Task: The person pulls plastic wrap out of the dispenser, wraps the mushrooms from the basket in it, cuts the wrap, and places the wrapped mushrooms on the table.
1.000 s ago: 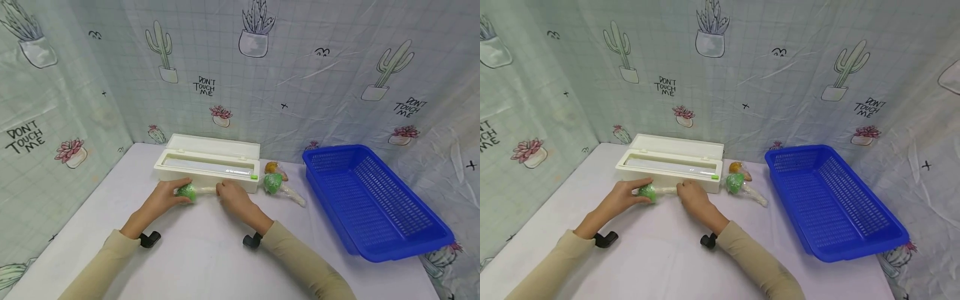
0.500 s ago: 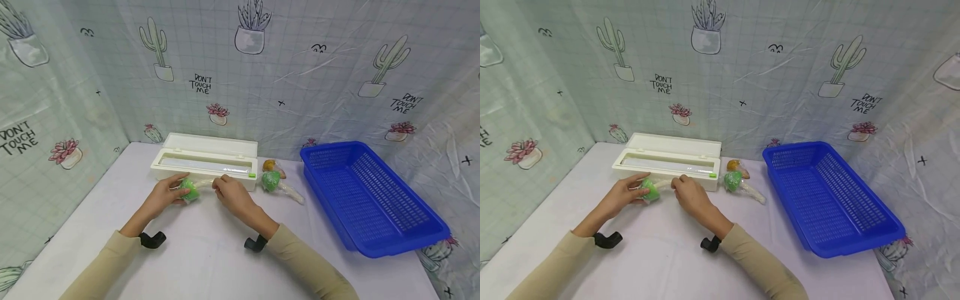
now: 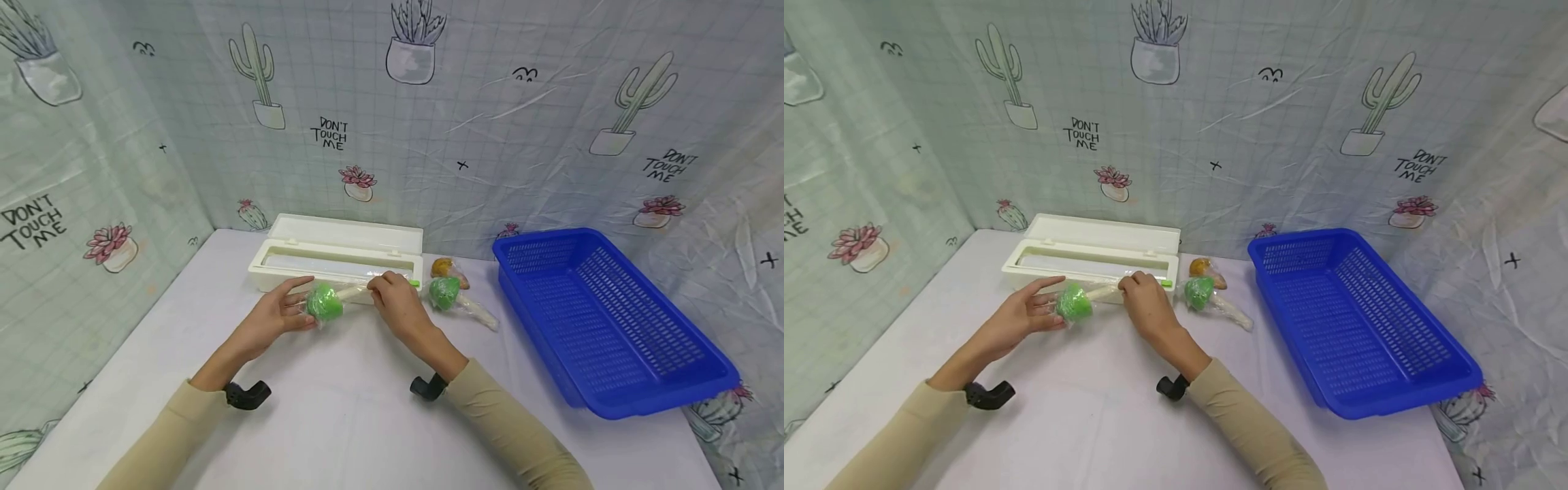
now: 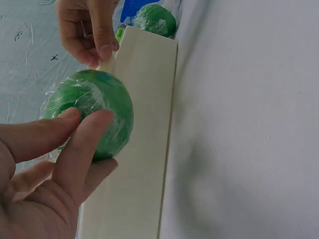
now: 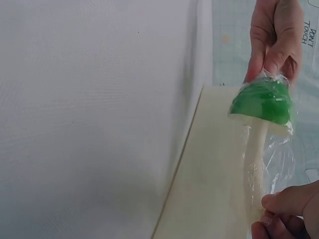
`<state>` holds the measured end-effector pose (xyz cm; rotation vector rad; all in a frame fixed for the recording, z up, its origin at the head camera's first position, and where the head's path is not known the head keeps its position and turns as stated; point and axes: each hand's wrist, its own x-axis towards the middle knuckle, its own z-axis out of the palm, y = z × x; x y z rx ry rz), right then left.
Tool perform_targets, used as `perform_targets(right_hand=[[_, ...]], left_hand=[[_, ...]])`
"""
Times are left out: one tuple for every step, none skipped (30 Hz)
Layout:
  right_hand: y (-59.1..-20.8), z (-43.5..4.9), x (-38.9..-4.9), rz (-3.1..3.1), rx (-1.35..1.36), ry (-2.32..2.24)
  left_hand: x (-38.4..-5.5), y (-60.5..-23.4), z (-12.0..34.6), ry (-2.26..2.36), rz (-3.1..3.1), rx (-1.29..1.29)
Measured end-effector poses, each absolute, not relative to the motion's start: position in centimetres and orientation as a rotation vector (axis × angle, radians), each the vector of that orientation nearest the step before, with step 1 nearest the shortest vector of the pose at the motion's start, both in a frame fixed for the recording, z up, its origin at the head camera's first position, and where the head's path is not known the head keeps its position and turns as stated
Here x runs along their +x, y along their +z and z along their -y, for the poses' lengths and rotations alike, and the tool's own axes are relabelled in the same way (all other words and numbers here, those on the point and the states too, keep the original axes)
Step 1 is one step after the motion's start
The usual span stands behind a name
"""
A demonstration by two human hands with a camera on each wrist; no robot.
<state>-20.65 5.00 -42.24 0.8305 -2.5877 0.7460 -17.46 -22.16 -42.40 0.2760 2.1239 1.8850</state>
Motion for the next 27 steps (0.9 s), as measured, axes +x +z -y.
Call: perform_targets(right_hand=[[-42.2,-5.0,-20.7,2.594,0.828,0.75],[-42.2,-5.1,-20.7,2.599,0.827,0.756],[-42.1,-5.1,-20.6,2.607,0.828,0.764],[-42.1,-5.1,-20.6,2.616,0.827,0.77],[-42.1,-5.1,-20.5,2.623,0.828,0.774],[-42.1,-5.1,-20.4,2.631,0.829,0.774],[-42.1,-5.1,-20.3,2.64,0.831,0.768],[-42.1,-5.1,-20.2,2.647,0.837,0.76],[-42.2,-5.2,-20.1,2.657,0.84,0.745],[-42.3,-5.2,-19.9,2.665,0.844,0.732],[-42.4,-5.2,-19.8,2.674,0.847,0.722],[-42.5,-5.2,-19.7,2.685,0.849,0.715],[-42.6,-5.2,-19.6,2.698,0.849,0.709],[-42.8,-5.3,-19.5,2.711,0.847,0.709],[-42.9,-5.3,-19.4,2.725,0.841,0.71],[-43.0,-5.4,-19.3,2.74,0.835,0.718],[-43.2,-5.4,-19.3,2.755,0.826,0.721],[-43.3,-5.5,-19.2,2.769,0.822,0.726],[-43.4,-5.6,-19.2,2.782,0.823,0.726],[-43.5,-5.6,-19.2,2.792,0.827,0.729],[-43.7,-5.7,-19.2,2.796,0.842,0.729],[-43.7,-5.8,-19.2,2.803,0.862,0.727],[-43.8,-5.9,-19.3,2.807,0.893,0.72],[-43.9,-5.9,-19.3,2.809,0.935,0.704],[-44.0,-6.0,-19.4,2.825,0.977,0.692],[-44.0,-6.1,-19.5,2.846,1.018,0.677],[-43.9,-6.1,-19.5,2.873,1.053,0.669]], left_hand=[[-17.4,-42.3,22.0,1.917,-2.142,0.271],[-17.4,-42.2,21.8,1.945,-2.162,0.272],[-17.4,-42.1,21.7,1.963,-2.193,0.279],[-17.4,-42.1,21.5,1.969,-2.231,0.287],[-17.4,-42.2,21.4,1.968,-2.278,0.298],[-17.3,-42.3,21.3,1.957,-2.328,0.313],[-17.3,-42.4,21.2,1.941,-2.38,0.33],[-17.2,-42.4,21.2,1.92,-2.431,0.35],[-17.1,-42.5,21.1,1.892,-2.481,0.36],[-17.0,-42.6,21.0,1.857,-2.524,0.36],[-17.0,-42.7,21.0,1.826,-2.555,0.353],[-16.9,-42.8,21.0,1.785,-2.58,0.334],[-16.9,-42.9,20.9,1.736,-2.599,0.31],[-16.8,-42.9,20.9,1.675,-2.614,0.286],[-16.8,-43.0,20.8,1.609,-2.62,0.264],[-16.8,-43.1,20.7,1.553,-2.618,0.247],[-16.8,-43.2,20.6,1.507,-2.612,0.23],[-16.8,-43.3,20.5,1.461,-2.612,0.218],[-16.9,-43.4,20.4,1.421,-2.614,0.211],[-16.9,-43.6,20.2,1.387,-2.622,0.213],[-16.9,-43.7,20.1,1.368,-2.63,0.215],[-17.0,-43.8,19.9,1.354,-2.641,0.215],[-17.0,-44.0,19.8,1.34,-2.651,0.219],[-17.1,-44.2,19.7,1.317,-2.668,0.233],[-17.1,-44.3,19.6,1.301,-2.682,0.245],[-17.2,-44.5,19.6,1.286,-2.698,0.255],[-17.2,-44.5,19.6,1.28,-2.713,0.262]])
